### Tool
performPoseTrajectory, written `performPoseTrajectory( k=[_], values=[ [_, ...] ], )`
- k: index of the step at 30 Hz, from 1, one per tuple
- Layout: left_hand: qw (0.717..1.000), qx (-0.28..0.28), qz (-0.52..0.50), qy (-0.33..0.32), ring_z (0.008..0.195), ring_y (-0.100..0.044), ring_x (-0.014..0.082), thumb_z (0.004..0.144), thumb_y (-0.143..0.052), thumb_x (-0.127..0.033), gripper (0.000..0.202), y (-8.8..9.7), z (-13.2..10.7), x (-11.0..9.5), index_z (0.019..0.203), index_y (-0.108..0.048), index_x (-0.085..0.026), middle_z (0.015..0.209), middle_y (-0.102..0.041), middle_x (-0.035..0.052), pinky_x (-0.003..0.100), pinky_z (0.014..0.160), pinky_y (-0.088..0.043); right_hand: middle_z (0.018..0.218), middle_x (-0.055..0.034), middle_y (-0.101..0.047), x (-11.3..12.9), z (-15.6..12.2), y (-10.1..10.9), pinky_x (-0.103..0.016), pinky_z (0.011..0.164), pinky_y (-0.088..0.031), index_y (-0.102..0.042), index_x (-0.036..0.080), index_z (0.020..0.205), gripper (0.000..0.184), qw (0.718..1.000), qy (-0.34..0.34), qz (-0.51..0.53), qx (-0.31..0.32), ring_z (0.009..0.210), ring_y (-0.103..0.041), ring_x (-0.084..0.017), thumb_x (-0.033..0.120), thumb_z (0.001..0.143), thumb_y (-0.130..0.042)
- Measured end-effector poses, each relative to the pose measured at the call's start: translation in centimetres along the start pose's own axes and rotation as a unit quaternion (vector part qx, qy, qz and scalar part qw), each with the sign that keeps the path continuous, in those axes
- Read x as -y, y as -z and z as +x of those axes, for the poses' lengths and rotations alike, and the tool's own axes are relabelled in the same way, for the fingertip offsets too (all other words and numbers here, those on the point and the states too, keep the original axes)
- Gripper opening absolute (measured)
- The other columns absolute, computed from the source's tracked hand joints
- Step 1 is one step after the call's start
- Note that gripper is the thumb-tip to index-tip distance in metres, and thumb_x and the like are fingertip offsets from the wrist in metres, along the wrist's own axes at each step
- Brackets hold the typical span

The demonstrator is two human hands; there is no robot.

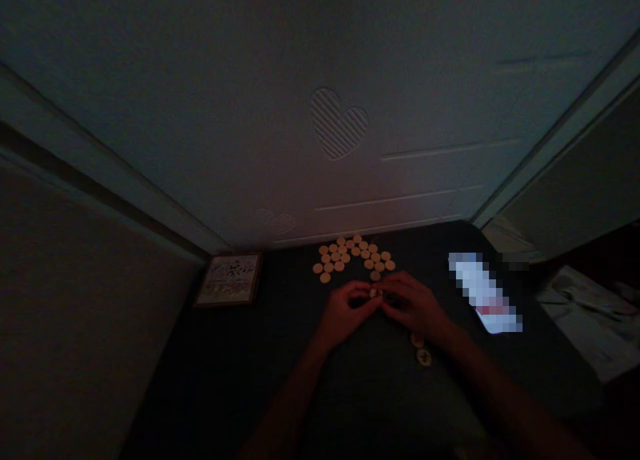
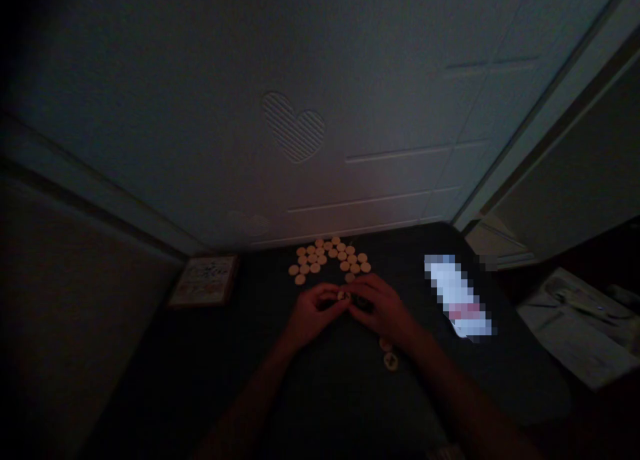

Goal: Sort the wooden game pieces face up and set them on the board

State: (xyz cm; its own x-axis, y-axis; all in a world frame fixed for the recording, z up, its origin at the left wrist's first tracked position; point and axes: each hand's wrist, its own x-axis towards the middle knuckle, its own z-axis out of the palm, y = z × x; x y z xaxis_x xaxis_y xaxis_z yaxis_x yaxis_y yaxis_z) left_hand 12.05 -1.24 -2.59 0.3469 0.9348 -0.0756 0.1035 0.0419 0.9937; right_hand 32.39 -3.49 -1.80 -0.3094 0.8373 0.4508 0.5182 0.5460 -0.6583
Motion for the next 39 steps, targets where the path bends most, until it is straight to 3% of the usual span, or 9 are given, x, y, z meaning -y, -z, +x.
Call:
performPoseTrajectory(
  k=[8,26,33,39],
  values=[
    [1.000,-0.008,0.015,-0.001,0.086,-0.075,0.0206,0.085,-0.073,-0.036,0.019,-0.2,0.0,-0.3,0.090,-0.073,-0.017,0.092,-0.079,0.0057,0.030,0.081,-0.059,0.111,-0.0074,-0.070,-0.5,-0.1,-0.5,-0.038,0.087,-0.060,-0.067,0.028,0.124,0.032,0.999,0.041,-0.017,-0.008,0.101,-0.067,-0.022,0.024,0.092,-0.068],
    [1.000,0.016,0.022,-0.015,0.082,-0.074,0.0188,0.096,-0.059,-0.040,0.029,0.3,0.0,-0.6,0.090,-0.075,-0.016,0.089,-0.079,0.0058,0.029,0.078,-0.056,0.113,-0.0072,-0.072,-0.2,-0.1,-0.1,-0.040,0.089,-0.060,-0.067,0.029,0.126,0.033,1.000,0.005,0.001,0.011,0.102,-0.068,-0.022,0.031,0.093,-0.067],
    [0.998,0.016,-0.054,0.013,0.082,-0.077,0.0212,0.099,-0.054,-0.045,0.035,-0.2,0.0,-0.6,0.103,-0.070,-0.014,0.094,-0.080,0.0105,0.035,0.083,-0.059,0.116,-0.0084,-0.070,-0.7,0.2,2.0,-0.043,0.090,-0.059,-0.067,0.028,0.126,0.031,0.996,-0.062,-0.038,-0.045,0.106,-0.068,-0.025,0.035,0.096,-0.062],
    [0.998,0.017,-0.053,0.016,0.082,-0.077,0.0217,0.099,-0.054,-0.048,0.037,-0.2,0.1,-0.3,0.103,-0.069,-0.014,0.097,-0.080,0.0119,0.037,0.083,-0.059,0.121,-0.0093,-0.068,-1.9,0.3,3.7,-0.047,0.094,-0.056,-0.062,0.028,0.132,0.035,0.987,-0.098,-0.081,-0.094,0.109,-0.066,-0.026,0.037,0.098,-0.058]
  ],
)
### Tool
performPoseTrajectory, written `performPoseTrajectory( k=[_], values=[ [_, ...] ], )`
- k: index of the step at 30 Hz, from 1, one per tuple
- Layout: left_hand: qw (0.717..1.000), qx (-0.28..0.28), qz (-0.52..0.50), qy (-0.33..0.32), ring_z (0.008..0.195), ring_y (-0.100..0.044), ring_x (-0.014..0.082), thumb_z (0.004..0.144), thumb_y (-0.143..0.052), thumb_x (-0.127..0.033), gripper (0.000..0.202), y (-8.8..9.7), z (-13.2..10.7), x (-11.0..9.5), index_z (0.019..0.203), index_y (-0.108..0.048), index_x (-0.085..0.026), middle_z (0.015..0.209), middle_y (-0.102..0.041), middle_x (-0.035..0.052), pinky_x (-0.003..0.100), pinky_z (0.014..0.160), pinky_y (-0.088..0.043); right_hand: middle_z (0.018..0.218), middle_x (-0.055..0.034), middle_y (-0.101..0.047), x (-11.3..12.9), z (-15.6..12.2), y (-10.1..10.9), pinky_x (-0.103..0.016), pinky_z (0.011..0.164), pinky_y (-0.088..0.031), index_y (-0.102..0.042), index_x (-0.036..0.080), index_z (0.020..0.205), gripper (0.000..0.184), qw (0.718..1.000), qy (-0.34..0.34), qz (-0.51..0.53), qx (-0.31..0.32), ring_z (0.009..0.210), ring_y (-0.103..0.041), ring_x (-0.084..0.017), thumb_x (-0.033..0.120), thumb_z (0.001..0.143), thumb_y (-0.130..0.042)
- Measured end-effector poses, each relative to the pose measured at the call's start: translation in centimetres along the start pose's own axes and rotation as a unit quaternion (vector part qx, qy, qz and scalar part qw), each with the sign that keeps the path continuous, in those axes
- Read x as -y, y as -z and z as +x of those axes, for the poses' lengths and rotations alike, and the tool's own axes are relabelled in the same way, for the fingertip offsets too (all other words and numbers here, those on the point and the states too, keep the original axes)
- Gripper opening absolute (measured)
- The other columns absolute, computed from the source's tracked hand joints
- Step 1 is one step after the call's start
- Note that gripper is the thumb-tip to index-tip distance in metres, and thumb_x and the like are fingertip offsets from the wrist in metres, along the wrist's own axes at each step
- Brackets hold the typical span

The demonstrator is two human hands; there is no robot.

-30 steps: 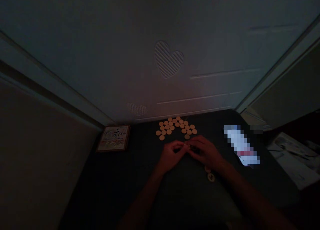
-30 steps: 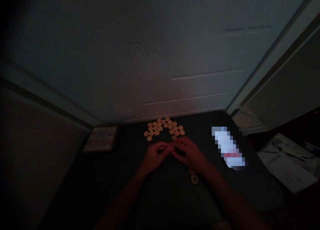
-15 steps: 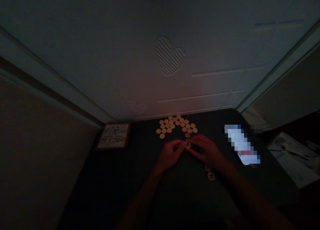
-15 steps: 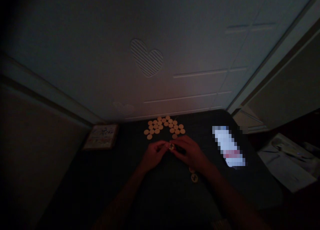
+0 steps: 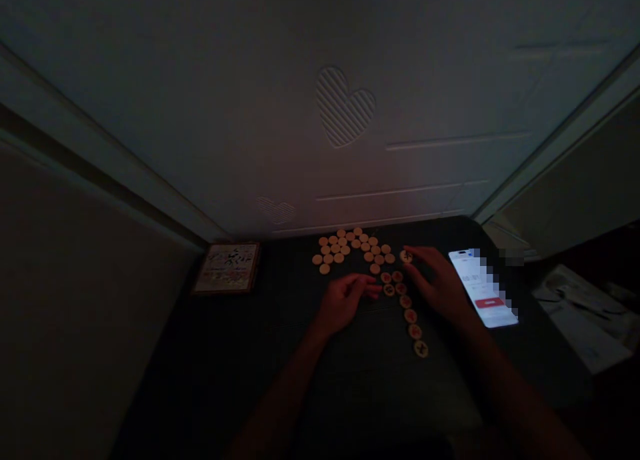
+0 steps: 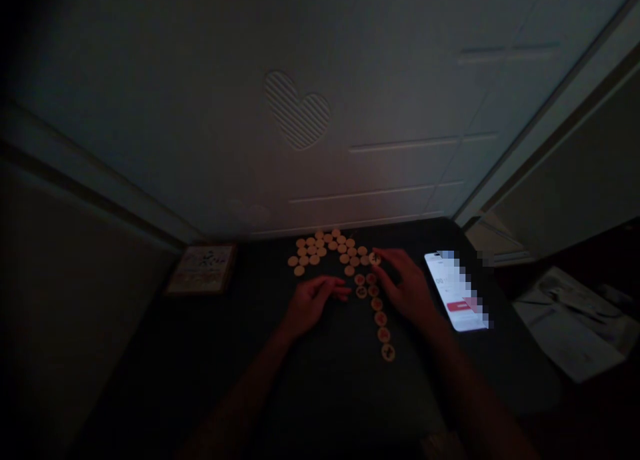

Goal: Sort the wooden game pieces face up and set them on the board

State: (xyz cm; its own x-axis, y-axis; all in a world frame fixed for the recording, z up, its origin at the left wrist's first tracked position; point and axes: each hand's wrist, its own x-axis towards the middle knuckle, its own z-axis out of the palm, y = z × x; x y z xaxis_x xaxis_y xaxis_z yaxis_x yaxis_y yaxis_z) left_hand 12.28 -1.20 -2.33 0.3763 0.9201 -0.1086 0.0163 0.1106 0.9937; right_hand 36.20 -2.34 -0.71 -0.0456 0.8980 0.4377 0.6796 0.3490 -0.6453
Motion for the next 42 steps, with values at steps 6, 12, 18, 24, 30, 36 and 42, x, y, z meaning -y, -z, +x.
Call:
performPoseTrajectory(
  k=[6,12,18,24,30,36,42],
  values=[
    [1.000,-0.010,0.018,-0.011,0.081,-0.077,0.0202,0.099,-0.055,-0.046,0.035,0.0,0.0,0.2,0.103,-0.070,-0.015,0.095,-0.080,0.0110,0.034,0.081,-0.060,0.121,-0.0098,-0.066,-0.3,0.1,0.1,-0.048,0.093,-0.056,-0.060,0.028,0.135,0.036,1.000,-0.006,-0.002,0.004,0.108,-0.065,-0.026,0.036,0.100,-0.055],
    [0.998,-0.016,0.049,-0.034,0.081,-0.076,0.0192,0.100,-0.054,-0.044,0.033,-0.2,0.0,0.4,0.105,-0.070,-0.015,0.093,-0.080,0.0090,0.033,0.080,-0.060,0.122,-0.0092,-0.066,-0.3,-0.2,-0.5,-0.053,0.099,-0.053,-0.067,0.028,0.123,0.032,0.998,0.022,0.020,0.059,0.114,-0.063,-0.029,0.038,0.093,-0.066],
    [0.986,-0.018,0.147,-0.080,0.081,-0.076,0.0180,0.099,-0.055,-0.038,0.026,-0.4,-0.2,0.3,0.101,-0.073,-0.019,0.089,-0.080,0.0047,0.032,0.082,-0.059,0.147,-0.0061,-0.051,0.0,-0.6,-0.5,-0.060,0.109,-0.045,-0.071,0.034,0.118,0.035,0.986,0.054,0.034,0.154,0.137,-0.046,-0.033,0.031,0.084,-0.077],
    [0.980,-0.026,0.178,-0.085,0.080,-0.075,0.0179,0.100,-0.053,-0.039,0.028,-0.2,-0.3,0.5,0.105,-0.073,-0.020,0.088,-0.080,0.0037,0.031,0.079,-0.058,0.164,-0.0018,-0.032,0.1,-1.2,-0.4,-0.069,0.116,-0.031,-0.073,0.035,0.116,0.042,0.972,0.067,0.027,0.226,0.151,-0.026,-0.038,0.031,0.076,-0.085],
    [0.977,-0.029,0.190,-0.088,0.076,-0.074,0.0168,0.099,-0.054,-0.038,0.027,-0.2,-0.4,0.6,0.105,-0.073,-0.020,0.083,-0.079,0.0026,0.029,0.078,-0.057,0.167,0.0017,-0.024,0.1,-1.4,-0.3,-0.071,0.117,-0.026,-0.075,0.035,0.111,0.036,0.966,0.059,0.013,0.252,0.154,-0.016,-0.039,0.028,0.076,-0.084],
    [0.949,-0.006,0.284,-0.135,0.080,-0.071,0.0178,0.098,-0.055,-0.034,0.023,-0.5,-0.6,0.5,0.101,-0.075,-0.023,0.089,-0.078,0.0029,0.032,0.082,-0.054,0.167,0.0004,-0.026,-0.1,-1.6,-0.2,-0.072,0.116,-0.026,-0.076,0.035,0.109,0.037,0.965,0.053,0.010,0.256,0.154,-0.018,-0.040,0.027,0.074,-0.086],
    [0.906,0.067,0.377,-0.182,0.077,-0.067,0.0178,0.091,-0.066,-0.040,0.017,-0.6,-0.9,0.3,0.095,-0.074,-0.025,0.085,-0.075,0.0014,0.034,0.083,-0.051,0.160,-0.0019,-0.038,-0.7,-1.0,0.7,-0.068,0.115,-0.034,-0.075,0.034,0.111,0.035,0.972,0.048,0.042,0.224,0.150,-0.030,-0.037,0.023,0.078,-0.081]
  ],
)
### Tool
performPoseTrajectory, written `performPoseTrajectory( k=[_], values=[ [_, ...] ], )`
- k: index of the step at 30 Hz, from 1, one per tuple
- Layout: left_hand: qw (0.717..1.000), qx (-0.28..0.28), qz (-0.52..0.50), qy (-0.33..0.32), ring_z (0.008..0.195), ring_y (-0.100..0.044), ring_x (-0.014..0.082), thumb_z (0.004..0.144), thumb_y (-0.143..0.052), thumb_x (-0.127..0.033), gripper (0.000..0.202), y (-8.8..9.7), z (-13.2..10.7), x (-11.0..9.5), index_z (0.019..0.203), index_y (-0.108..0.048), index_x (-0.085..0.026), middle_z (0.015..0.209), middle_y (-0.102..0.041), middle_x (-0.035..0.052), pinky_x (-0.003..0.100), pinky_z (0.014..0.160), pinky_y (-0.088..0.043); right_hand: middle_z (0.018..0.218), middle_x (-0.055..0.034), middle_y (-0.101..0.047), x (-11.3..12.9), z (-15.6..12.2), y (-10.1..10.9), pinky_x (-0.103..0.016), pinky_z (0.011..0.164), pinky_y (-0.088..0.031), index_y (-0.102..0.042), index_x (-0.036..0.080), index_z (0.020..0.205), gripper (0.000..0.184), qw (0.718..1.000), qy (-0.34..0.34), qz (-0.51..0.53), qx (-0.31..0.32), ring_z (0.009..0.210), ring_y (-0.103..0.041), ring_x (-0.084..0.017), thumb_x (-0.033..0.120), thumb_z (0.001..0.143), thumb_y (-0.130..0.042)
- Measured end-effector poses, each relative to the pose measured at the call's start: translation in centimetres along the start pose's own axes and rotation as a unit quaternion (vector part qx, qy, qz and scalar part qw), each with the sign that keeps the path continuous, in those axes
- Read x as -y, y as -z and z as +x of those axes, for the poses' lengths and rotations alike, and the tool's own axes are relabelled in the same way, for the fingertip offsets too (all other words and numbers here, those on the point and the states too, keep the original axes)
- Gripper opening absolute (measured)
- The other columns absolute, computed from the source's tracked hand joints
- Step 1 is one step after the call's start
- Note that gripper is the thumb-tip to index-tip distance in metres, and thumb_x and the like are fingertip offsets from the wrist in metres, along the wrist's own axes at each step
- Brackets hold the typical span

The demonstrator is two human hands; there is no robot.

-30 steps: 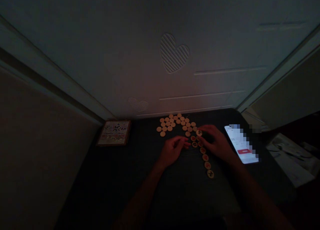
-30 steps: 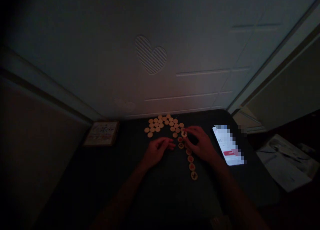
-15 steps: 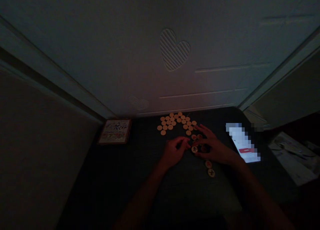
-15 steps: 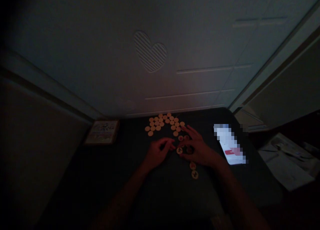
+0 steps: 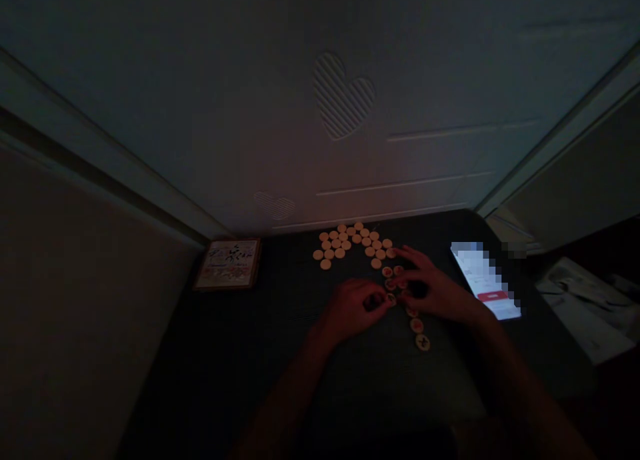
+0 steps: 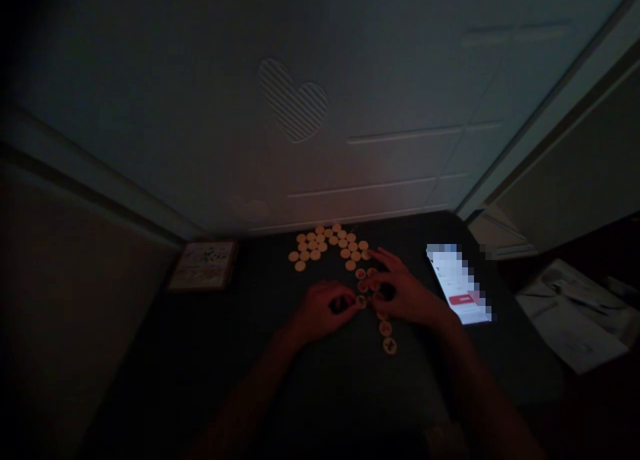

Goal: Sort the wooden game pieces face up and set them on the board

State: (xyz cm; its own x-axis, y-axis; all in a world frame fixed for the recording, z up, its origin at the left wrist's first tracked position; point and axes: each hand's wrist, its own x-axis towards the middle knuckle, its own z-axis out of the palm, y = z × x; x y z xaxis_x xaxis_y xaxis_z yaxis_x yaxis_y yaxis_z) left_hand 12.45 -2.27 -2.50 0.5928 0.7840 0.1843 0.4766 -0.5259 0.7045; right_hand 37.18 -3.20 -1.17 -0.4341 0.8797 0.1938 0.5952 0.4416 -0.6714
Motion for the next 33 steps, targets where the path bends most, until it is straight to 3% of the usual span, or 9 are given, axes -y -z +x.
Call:
performPoseTrajectory(
  k=[5,7,13,24,33],
  values=[
    [0.999,0.024,0.020,-0.032,0.086,-0.068,0.0187,0.091,-0.067,-0.038,0.016,0.3,0.0,-0.1,0.100,-0.074,-0.025,0.099,-0.075,0.0030,0.036,0.088,-0.047,0.153,-0.0055,-0.047,-0.8,-0.1,1.0,-0.061,0.113,-0.041,-0.072,0.032,0.113,0.030,0.998,-0.039,0.010,-0.040,0.140,-0.046,-0.032,0.028,0.083,-0.076],
    [0.999,0.030,0.022,-0.036,0.089,-0.068,0.0189,0.092,-0.066,-0.036,0.016,0.3,0.0,-0.2,0.103,-0.073,-0.026,0.104,-0.075,0.0031,0.036,0.090,-0.046,0.153,-0.0070,-0.047,-1.1,-0.3,1.1,-0.060,0.113,-0.042,-0.070,0.031,0.118,0.036,0.998,-0.059,0.010,-0.033,0.139,-0.048,-0.032,0.031,0.083,-0.077],
    [0.998,0.031,0.028,-0.038,0.098,-0.068,0.0200,0.094,-0.064,-0.035,0.017,0.2,0.1,-0.2,0.104,-0.074,-0.027,0.105,-0.074,0.0029,0.038,0.092,-0.046,0.158,-0.0080,-0.040,-1.7,-0.8,1.0,-0.061,0.114,-0.041,-0.056,0.036,0.140,0.066,0.998,-0.063,0.008,0.001,0.144,-0.042,-0.034,0.038,0.079,-0.080],
    [0.998,0.030,0.027,-0.040,0.097,-0.069,0.0201,0.094,-0.063,-0.033,0.015,0.1,0.2,0.0,0.103,-0.075,-0.027,0.106,-0.076,0.0027,0.037,0.090,-0.046,0.164,-0.0073,-0.033,-1.6,-1.3,1.3,-0.062,0.117,-0.037,-0.046,0.037,0.150,0.075,0.997,-0.065,0.019,0.031,0.150,-0.032,-0.034,0.037,0.082,-0.078],
    [0.998,0.039,0.033,-0.042,0.099,-0.069,0.0203,0.095,-0.063,-0.031,0.015,0.1,0.2,0.0,0.104,-0.075,-0.028,0.108,-0.076,0.0015,0.038,0.092,-0.046,0.164,-0.0065,-0.032,-1.8,-1.4,1.2,-0.061,0.118,-0.035,-0.046,0.038,0.150,0.080,0.997,-0.063,0.022,0.034,0.151,-0.029,-0.034,0.033,0.079,-0.081]
  ],
)
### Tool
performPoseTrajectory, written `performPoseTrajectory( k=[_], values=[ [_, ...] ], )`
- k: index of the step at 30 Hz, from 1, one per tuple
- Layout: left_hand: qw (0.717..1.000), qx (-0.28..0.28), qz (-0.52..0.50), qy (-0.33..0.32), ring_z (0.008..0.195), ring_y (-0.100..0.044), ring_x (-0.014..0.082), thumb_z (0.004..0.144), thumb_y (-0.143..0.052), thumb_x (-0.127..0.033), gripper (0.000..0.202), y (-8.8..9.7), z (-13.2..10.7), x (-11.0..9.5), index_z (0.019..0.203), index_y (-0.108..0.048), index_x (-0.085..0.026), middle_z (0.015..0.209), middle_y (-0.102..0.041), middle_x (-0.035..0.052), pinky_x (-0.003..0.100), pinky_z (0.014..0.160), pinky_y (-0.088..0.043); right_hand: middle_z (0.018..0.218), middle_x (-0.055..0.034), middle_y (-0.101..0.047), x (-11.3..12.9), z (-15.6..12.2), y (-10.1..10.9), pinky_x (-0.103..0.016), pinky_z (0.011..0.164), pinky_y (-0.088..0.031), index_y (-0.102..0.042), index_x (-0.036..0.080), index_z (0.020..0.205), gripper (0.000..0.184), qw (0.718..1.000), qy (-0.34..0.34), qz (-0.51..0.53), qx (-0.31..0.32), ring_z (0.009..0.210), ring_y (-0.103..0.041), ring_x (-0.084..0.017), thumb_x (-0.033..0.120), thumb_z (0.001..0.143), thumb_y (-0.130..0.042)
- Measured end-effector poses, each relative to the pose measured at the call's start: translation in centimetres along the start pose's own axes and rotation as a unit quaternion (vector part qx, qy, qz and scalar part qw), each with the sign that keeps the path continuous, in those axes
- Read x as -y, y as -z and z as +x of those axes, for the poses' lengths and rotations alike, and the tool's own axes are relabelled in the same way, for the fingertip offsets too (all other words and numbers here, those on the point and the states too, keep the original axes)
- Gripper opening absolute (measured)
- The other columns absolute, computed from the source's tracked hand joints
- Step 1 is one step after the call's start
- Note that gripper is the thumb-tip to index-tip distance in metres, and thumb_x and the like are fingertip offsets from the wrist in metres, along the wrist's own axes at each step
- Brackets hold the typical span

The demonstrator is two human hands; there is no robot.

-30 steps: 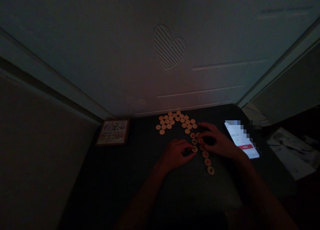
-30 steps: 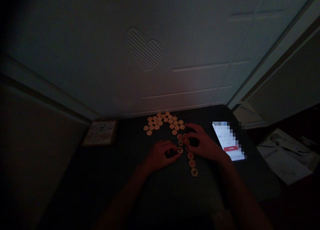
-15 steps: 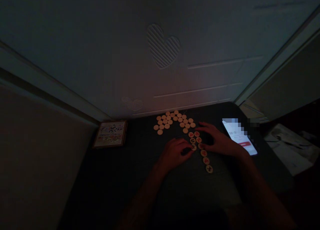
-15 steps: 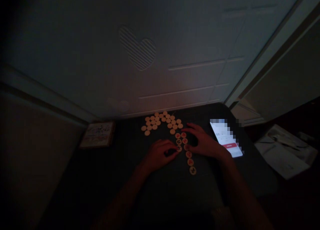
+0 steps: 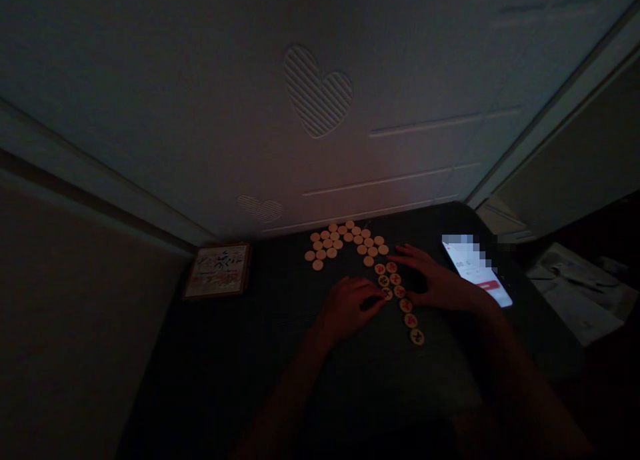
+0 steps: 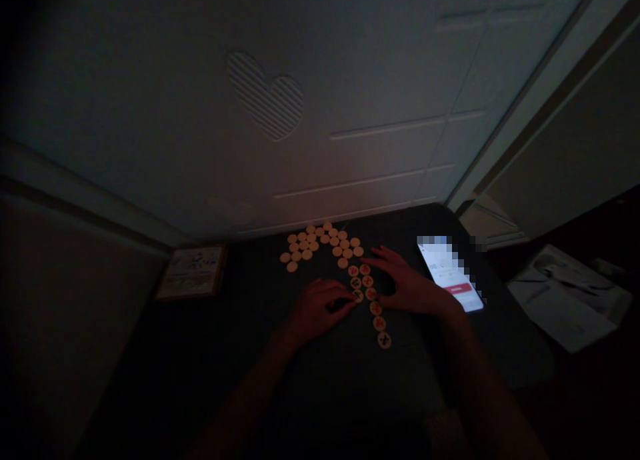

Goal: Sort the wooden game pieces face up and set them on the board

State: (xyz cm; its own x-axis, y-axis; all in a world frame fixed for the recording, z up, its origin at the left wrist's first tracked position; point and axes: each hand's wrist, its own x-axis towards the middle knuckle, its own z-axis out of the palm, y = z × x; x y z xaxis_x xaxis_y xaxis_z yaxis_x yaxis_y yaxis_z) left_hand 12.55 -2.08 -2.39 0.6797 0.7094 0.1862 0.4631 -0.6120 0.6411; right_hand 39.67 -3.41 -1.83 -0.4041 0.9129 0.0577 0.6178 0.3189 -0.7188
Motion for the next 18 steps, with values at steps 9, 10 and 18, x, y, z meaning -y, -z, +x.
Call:
performPoseTrajectory(
  k=[9,10,18],
  values=[
    [1.000,-0.006,0.024,-0.017,0.101,-0.068,0.0186,0.097,-0.062,-0.032,0.015,-0.35,-0.12,0.41,0.105,-0.074,-0.029,0.107,-0.076,-0.0011,0.038,0.092,-0.047,0.169,-0.0049,-0.021,0.16,-0.10,0.36,-0.061,0.123,-0.024,-0.040,0.036,0.154,0.085,0.999,-0.020,0.007,0.042,0.155,-0.019,-0.034,0.034,0.079,-0.079],
    [1.000,-0.007,0.025,-0.018,0.100,-0.069,0.0183,0.097,-0.062,-0.033,0.015,-0.35,-0.14,0.42,0.105,-0.074,-0.029,0.106,-0.076,-0.0009,0.037,0.091,-0.047,0.169,-0.0050,-0.020,0.17,-0.17,0.43,-0.061,0.123,-0.024,-0.039,0.035,0.154,0.086,0.999,-0.022,0.007,0.049,0.155,-0.017,-0.035,0.035,0.078,-0.079],
    [0.999,-0.021,0.013,-0.023,0.093,-0.069,0.0172,0.096,-0.063,-0.034,0.014,-0.40,-0.25,0.66,0.100,-0.075,-0.028,0.100,-0.077,-0.0011,0.035,0.087,-0.048,0.169,-0.0043,-0.018,0.29,-0.75,0.81,-0.061,0.123,-0.024,-0.034,0.037,0.157,0.093,0.997,-0.016,0.008,0.072,0.156,-0.015,-0.035,0.036,0.077,-0.082]
  ],
)
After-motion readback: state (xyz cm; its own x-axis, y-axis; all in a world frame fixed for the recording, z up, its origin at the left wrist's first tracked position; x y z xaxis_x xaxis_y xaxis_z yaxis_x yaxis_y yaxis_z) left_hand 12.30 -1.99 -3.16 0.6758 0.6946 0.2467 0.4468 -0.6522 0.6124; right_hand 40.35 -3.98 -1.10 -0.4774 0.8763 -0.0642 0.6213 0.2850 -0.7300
